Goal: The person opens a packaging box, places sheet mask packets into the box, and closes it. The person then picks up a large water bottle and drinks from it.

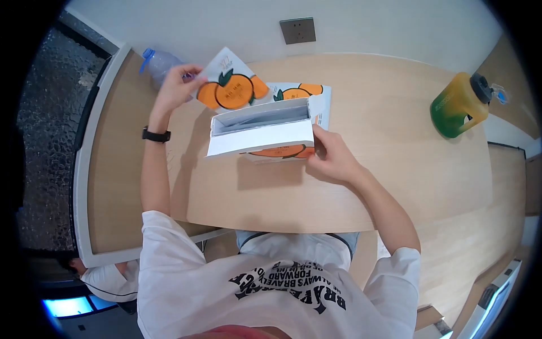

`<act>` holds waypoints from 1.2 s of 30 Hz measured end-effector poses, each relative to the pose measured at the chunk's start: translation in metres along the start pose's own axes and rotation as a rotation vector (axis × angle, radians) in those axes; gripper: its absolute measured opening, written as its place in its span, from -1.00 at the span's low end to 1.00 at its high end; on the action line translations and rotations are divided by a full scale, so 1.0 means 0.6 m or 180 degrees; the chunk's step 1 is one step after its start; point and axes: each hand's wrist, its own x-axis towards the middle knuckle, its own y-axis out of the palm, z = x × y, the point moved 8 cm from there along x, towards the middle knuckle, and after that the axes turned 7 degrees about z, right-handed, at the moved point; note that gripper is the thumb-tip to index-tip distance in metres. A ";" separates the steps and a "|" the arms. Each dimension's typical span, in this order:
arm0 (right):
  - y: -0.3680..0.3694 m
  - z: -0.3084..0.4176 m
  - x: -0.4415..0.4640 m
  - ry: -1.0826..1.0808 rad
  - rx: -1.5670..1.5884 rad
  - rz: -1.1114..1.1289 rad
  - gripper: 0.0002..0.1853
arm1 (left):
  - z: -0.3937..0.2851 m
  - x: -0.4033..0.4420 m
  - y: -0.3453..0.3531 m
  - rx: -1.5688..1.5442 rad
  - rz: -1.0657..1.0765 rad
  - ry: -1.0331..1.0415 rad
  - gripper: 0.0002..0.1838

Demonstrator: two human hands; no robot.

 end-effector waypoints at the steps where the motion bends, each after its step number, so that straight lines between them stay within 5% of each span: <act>1: 0.001 -0.001 0.000 -0.0028 0.0052 -0.0020 -0.59 | -0.040 -0.006 -0.020 0.0171 -0.0130 0.0067 -0.74; 6: 0.002 0.005 0.000 -0.0033 0.0094 -0.0042 -0.52 | -0.206 -0.056 -0.110 0.0633 -0.1148 0.0862 -0.77; 11: 0.001 0.001 0.001 0.0095 -0.0080 0.0071 -0.50 | -0.287 -0.112 -0.187 -0.0113 -0.1791 0.1777 -0.75; 27: -0.001 0.000 -0.001 0.0038 -0.0295 0.0060 -0.55 | -0.352 -0.158 -0.119 0.0704 -0.1140 0.2182 -0.73; 30: -0.003 -0.009 -0.001 0.0118 -0.0407 0.0124 -0.56 | -0.366 -0.154 -0.105 0.0181 -0.0846 0.2303 -0.74; 36: -0.003 -0.007 -0.001 0.0032 -0.0403 0.0073 -0.56 | -0.376 -0.158 -0.092 0.0502 -0.1015 0.2188 -0.80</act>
